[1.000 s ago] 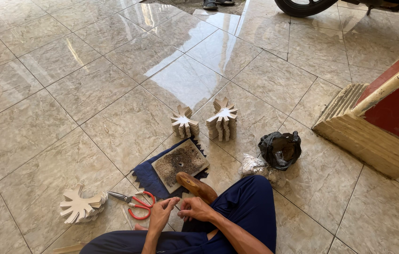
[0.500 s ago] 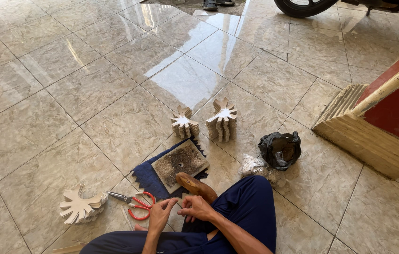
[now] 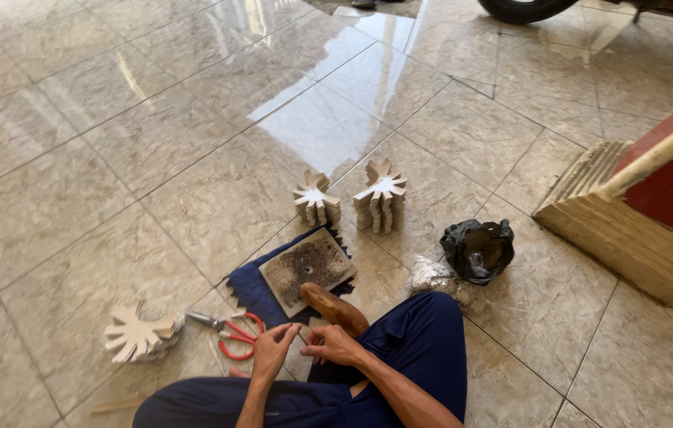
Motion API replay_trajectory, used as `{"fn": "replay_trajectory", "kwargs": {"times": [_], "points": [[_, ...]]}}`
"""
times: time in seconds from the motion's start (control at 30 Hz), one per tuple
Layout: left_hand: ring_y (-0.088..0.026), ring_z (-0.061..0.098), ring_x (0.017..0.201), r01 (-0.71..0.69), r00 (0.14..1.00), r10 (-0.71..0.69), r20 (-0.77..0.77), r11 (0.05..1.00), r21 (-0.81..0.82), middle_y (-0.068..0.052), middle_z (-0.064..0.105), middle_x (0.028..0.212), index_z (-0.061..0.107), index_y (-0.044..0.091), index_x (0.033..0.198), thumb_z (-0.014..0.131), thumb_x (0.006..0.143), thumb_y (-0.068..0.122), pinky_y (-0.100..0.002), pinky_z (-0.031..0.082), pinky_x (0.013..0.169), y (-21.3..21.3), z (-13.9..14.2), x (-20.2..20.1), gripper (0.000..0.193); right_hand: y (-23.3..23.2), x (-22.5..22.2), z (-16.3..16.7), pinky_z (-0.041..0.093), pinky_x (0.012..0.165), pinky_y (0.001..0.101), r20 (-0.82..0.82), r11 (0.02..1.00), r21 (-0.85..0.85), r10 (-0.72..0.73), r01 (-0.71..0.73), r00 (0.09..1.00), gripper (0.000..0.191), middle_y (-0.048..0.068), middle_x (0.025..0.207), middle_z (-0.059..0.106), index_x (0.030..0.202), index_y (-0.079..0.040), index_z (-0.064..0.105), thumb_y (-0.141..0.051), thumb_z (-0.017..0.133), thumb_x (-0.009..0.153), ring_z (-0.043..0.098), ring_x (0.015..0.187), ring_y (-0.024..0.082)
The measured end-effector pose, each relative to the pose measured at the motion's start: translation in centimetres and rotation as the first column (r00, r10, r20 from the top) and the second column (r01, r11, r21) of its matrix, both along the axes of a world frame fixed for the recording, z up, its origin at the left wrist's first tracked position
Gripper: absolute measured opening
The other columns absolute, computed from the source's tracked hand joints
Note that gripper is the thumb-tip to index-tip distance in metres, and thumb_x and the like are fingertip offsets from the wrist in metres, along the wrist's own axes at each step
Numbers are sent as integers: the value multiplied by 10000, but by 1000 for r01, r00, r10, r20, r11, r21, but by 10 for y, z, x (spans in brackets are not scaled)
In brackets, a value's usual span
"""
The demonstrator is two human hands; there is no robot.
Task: The person sits cross-legged on a tiled floor finishing stacks of pre-cut decorative shoe components. They hold each cutout piece, rub its edges against an abrasive pad on a blue mat using a small handheld tool, and place the finished piece onto growing stacks beside them, working through the pieces one at a time.
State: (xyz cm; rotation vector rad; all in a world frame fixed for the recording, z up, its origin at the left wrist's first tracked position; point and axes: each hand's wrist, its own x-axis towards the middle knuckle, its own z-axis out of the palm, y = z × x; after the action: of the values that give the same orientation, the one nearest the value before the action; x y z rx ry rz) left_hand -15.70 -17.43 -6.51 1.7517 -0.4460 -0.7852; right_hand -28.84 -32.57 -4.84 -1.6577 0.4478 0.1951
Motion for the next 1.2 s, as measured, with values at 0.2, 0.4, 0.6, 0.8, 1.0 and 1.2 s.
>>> {"fn": "replay_trajectory", "kwargs": {"times": [0.2, 0.4, 0.6, 0.8, 1.0, 1.2], "points": [[-122, 729, 857, -152, 985, 159, 73, 983, -103, -77, 800, 930, 771, 8, 1081, 709, 934, 301, -265, 564, 785, -19, -9, -3, 334, -12, 2, -9, 571, 585, 279, 140, 990, -124, -53, 70, 989, 222, 47, 829, 761, 1064, -22, 774, -196, 734, 933, 684, 653, 102], [-392, 627, 1106, -1, 661, 2, 751, 1000, -2, -191, 667, 1167, 672, 25, 1179, 736, 745, 108, -475, 474, 953, -29, -8, -20, 447, -33, 1, -17, 543, 552, 268, 163, 954, -240, -146, 182, 976, 237, 19, 759, 722, 1014, -37, 783, -247, 704, 936, 631, 639, 65], [-356, 675, 937, 39, 626, -210, 751, 970, 239, -141, 685, 947, 670, 98, 1016, 579, 925, 132, -499, 513, 871, -39, -1, -26, 133, -50, 1, -20, 528, 602, 267, 143, 969, -122, -196, 214, 970, 336, 29, 865, 698, 1178, -48, 726, -269, 753, 925, 633, 727, 84], [-426, 632, 788, -478, 664, 320, 676, 877, 53, -211, 646, 879, 560, 36, 999, 526, 1010, 256, -551, 499, 698, 15, 32, 50, 222, -57, 0, -26, 560, 638, 271, 39, 965, -238, -106, 112, 994, 407, 48, 892, 743, 1228, -67, 692, -320, 754, 916, 700, 769, 111], [-377, 675, 849, -669, 540, 322, 778, 725, 164, -191, 646, 911, 536, 14, 1004, 657, 927, 138, -495, 553, 737, 133, 49, 152, 189, -57, 2, -30, 583, 669, 299, -53, 954, -298, -45, 27, 998, 412, 70, 896, 760, 1203, -50, 723, -317, 758, 892, 715, 788, 145], [-402, 686, 894, -548, 644, 163, 748, 780, 303, -180, 712, 920, 585, 2, 967, 748, 851, 196, -516, 546, 770, 167, 45, 168, 279, -57, 2, -28, 592, 685, 321, -89, 929, -367, 18, -50, 996, 431, 102, 906, 784, 1203, -53, 726, -346, 750, 887, 741, 812, 171]]}}
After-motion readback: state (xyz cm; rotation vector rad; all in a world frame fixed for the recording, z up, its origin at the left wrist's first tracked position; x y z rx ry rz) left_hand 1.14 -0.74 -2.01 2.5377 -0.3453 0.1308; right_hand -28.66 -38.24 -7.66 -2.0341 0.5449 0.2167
